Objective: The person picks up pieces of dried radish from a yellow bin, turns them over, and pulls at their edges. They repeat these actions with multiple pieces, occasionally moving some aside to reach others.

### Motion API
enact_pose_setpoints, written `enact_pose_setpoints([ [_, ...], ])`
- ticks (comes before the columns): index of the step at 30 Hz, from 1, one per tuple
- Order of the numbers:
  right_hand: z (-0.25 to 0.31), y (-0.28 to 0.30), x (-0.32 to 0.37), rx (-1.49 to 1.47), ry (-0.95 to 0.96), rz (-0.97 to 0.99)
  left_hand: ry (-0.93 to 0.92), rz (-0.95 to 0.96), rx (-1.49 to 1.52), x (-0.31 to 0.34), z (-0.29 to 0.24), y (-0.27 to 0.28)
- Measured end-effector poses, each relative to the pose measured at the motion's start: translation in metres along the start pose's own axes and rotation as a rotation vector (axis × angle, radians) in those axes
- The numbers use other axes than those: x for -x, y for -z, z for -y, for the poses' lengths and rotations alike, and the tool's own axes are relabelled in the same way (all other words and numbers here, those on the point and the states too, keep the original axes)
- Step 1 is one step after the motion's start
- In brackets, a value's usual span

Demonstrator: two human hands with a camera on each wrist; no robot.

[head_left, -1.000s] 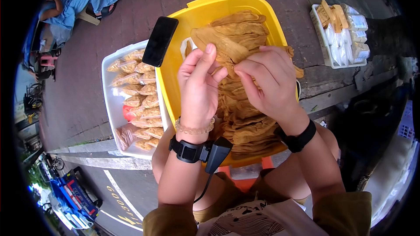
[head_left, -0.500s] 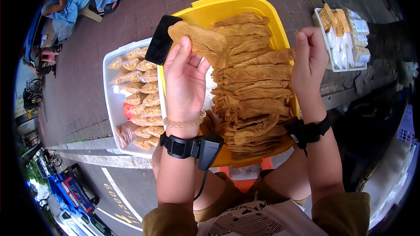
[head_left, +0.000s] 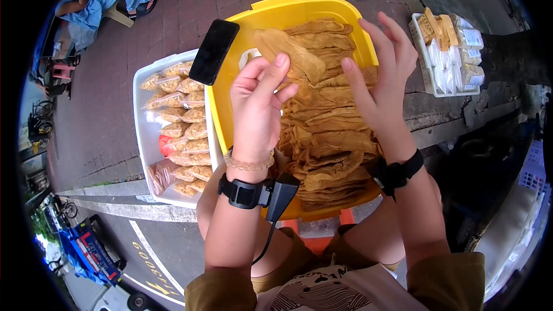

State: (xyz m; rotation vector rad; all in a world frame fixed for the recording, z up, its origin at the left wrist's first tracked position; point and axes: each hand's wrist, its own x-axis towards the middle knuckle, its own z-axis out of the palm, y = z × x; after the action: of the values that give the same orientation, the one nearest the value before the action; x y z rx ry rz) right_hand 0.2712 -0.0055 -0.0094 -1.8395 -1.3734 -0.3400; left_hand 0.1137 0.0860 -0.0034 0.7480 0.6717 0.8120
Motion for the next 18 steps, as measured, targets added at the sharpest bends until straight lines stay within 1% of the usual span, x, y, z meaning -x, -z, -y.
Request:
enact_pose_setpoints([
  [1,0.006,-0.002,0.005,0.001,-0.001,0.001,0.000,0.000,-0.038,0.000,0.001,-0.001],
  [2,0.011,-0.004,0.011,-0.005,0.085,0.030,0.002,0.001,-0.038,0.000,0.002,-0.001],
  [3,0.015,-0.006,0.015,-0.010,0.172,0.059,-0.047,0.025,-0.124,0.000,0.005,-0.002],
  [4,0.019,-0.007,0.016,-0.009,0.172,0.058,-0.097,0.049,-0.210,0.000,0.006,-0.003],
  [6,0.024,-0.010,0.017,-0.018,0.189,-0.017,-0.111,0.058,-0.251,0.000,0.007,-0.005],
  [10,0.022,-0.008,0.020,0.040,0.225,-0.013,-0.157,0.059,-0.307,0.002,0.019,-0.003],
  [12,0.025,-0.007,0.019,-0.003,0.153,0.019,-0.154,0.043,-0.319,0.003,0.023,-0.004],
  [13,0.025,-0.008,0.018,-0.004,0.153,0.018,-0.141,0.048,-0.328,0.002,0.025,-0.003],
  [15,0.025,-0.012,0.014,-0.165,-0.030,0.011,-0.128,0.052,-0.338,0.000,0.026,-0.005],
  [16,0.024,-0.014,0.014,-0.165,-0.030,0.010,-0.104,0.041,-0.291,0.000,0.027,-0.007],
  [18,0.022,-0.017,0.015,-0.412,-0.211,0.007,-0.080,0.033,-0.245,0.000,0.028,-0.010],
])
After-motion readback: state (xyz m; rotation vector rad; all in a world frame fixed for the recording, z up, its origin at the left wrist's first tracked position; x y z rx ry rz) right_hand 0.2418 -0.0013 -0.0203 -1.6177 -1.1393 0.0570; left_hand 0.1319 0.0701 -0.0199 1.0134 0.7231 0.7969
